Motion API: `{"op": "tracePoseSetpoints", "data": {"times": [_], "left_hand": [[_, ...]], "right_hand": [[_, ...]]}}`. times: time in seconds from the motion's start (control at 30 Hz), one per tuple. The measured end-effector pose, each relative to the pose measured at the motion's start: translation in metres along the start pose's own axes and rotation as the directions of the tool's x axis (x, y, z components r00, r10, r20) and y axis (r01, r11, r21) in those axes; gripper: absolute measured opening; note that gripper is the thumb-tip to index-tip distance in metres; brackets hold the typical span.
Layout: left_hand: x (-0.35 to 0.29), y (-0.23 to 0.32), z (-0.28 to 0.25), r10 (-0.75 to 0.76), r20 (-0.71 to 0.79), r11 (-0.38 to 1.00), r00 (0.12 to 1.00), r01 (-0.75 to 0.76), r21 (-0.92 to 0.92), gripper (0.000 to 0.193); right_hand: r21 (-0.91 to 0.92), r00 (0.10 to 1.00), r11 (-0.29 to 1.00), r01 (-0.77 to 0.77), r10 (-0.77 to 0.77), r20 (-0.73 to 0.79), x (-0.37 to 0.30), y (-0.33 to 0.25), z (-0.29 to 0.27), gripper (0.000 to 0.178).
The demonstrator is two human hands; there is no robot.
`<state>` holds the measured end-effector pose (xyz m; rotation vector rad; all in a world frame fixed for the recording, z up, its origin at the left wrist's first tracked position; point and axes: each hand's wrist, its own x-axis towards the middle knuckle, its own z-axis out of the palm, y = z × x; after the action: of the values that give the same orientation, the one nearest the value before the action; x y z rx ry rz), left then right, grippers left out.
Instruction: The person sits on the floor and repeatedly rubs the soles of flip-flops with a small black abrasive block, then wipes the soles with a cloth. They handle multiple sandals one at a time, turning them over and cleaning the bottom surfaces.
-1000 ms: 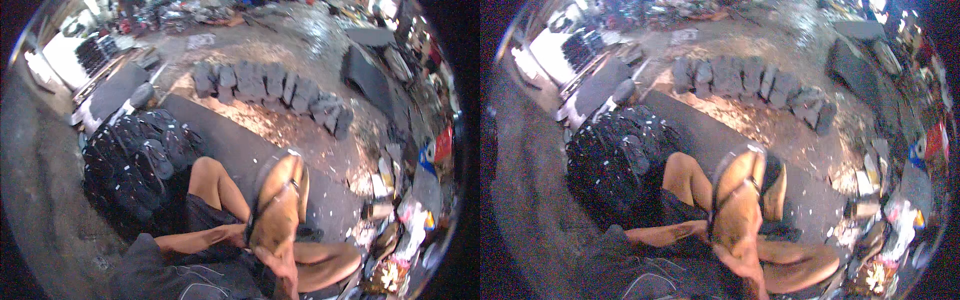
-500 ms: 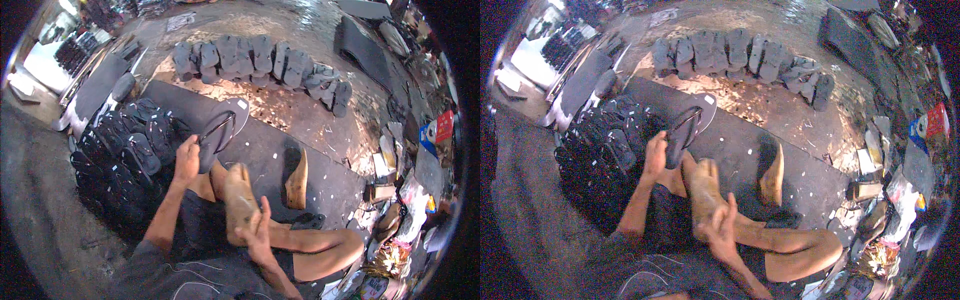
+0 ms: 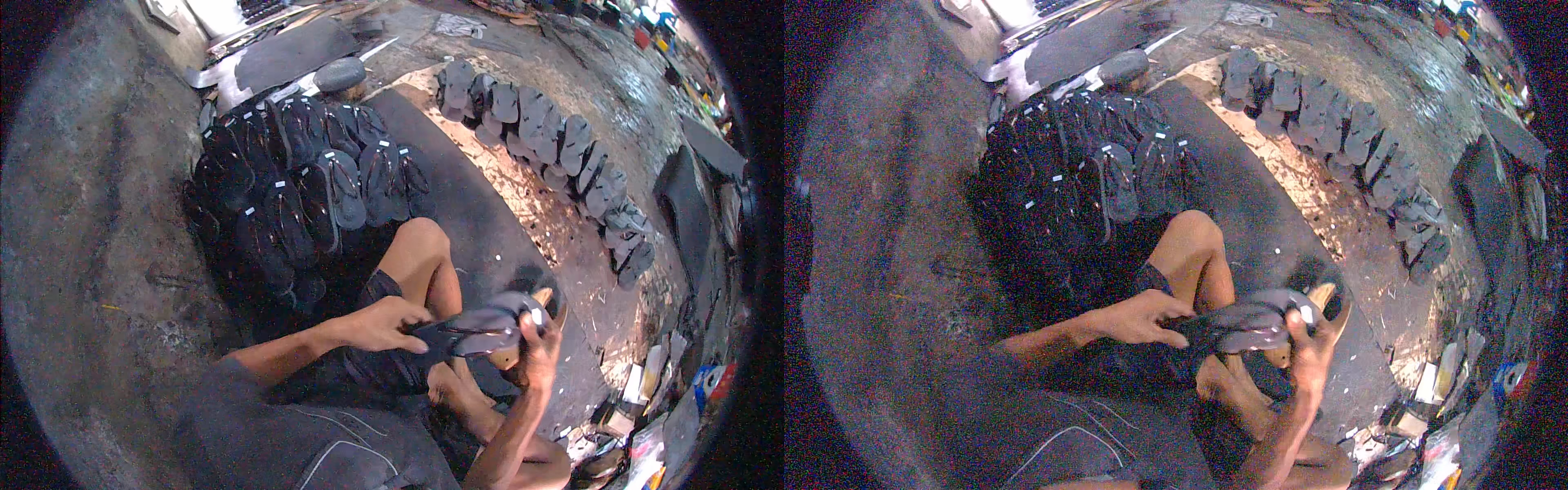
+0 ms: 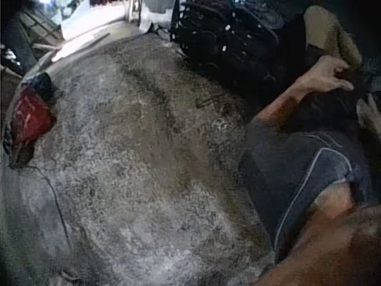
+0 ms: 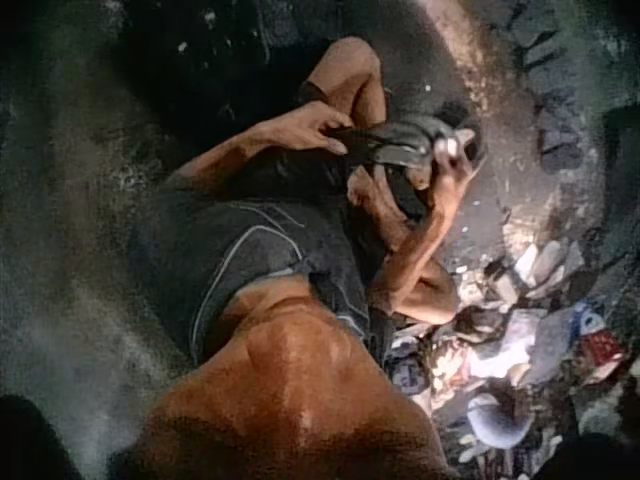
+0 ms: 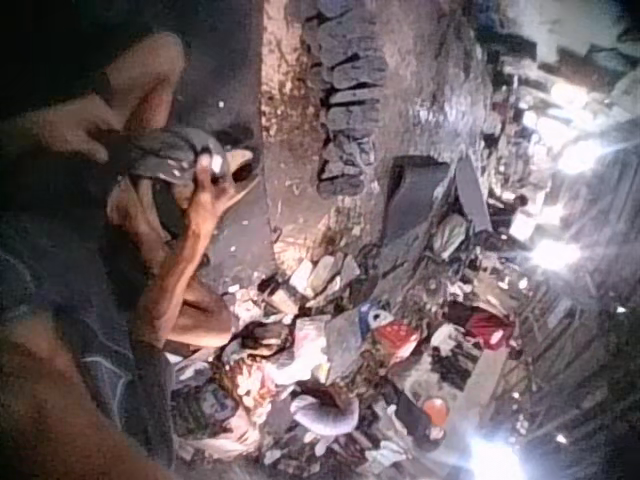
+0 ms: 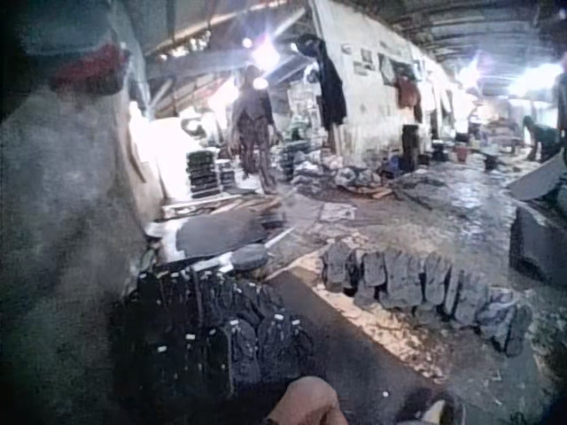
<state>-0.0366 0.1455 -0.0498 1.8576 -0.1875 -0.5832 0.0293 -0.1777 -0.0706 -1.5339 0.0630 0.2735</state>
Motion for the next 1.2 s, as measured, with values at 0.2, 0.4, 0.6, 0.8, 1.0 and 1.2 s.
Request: {"op": "tracePoseSetpoints", "data": {"times": [0.2, 0.4, 0.6, 0.8, 1.0, 1.2], "left_hand": [[-0.035, -0.015, -0.072, -0.303, -0.811, 0.9, 0.501, -0.131, -0.417, 0.048], [-0.081, -0.157, -0.099, -0.4, -0.78, 0.73, 0.48, -0.348, -0.588, 0.056], [-0.025, -0.053, -0.038, -0.662, -0.532, 0.669, 0.528, 0.098, -0.737, 0.044], [0.065, -0.018, -0.036, -0.338, -0.601, 0.882, 0.725, 0.021, -0.471, 0.047], [0.167, 0.054, 0.049, -0.046, -0.505, 0.459, 0.862, -0.431, -0.777, 0.041], [0.113, 0.11, 0.06, 0.265, -0.22, 0.687, 0.939, -0.344, -0.641, 0.043]], "right_hand": [[-0.198, 0.999, 0.979, 0.05, -0.047, 0.021, 0.064, -0.025, 0.004, 0.081], [-0.791, 0.928, 0.609, 0.057, -0.324, -0.183, 0.182, 0.06, -0.088, 0.036], [-0.985, 0.731, -0.055, -0.162, -0.677, -0.082, 0.27, 0.03, -0.182, 0.041], [-0.918, 0.339, 0.335, 0.213, -0.906, -0.252, 0.22, -0.068, -0.153, 0.035], [0.056, 0.74, 0.955, 0.293, -0.189, -0.645, 0.026, -0.062, -0.021, 0.024], [0.151, 0.946, 0.989, -0.006, 0.055, -0.321, -0.087, 0.049, 0.017, 0.055]]}}
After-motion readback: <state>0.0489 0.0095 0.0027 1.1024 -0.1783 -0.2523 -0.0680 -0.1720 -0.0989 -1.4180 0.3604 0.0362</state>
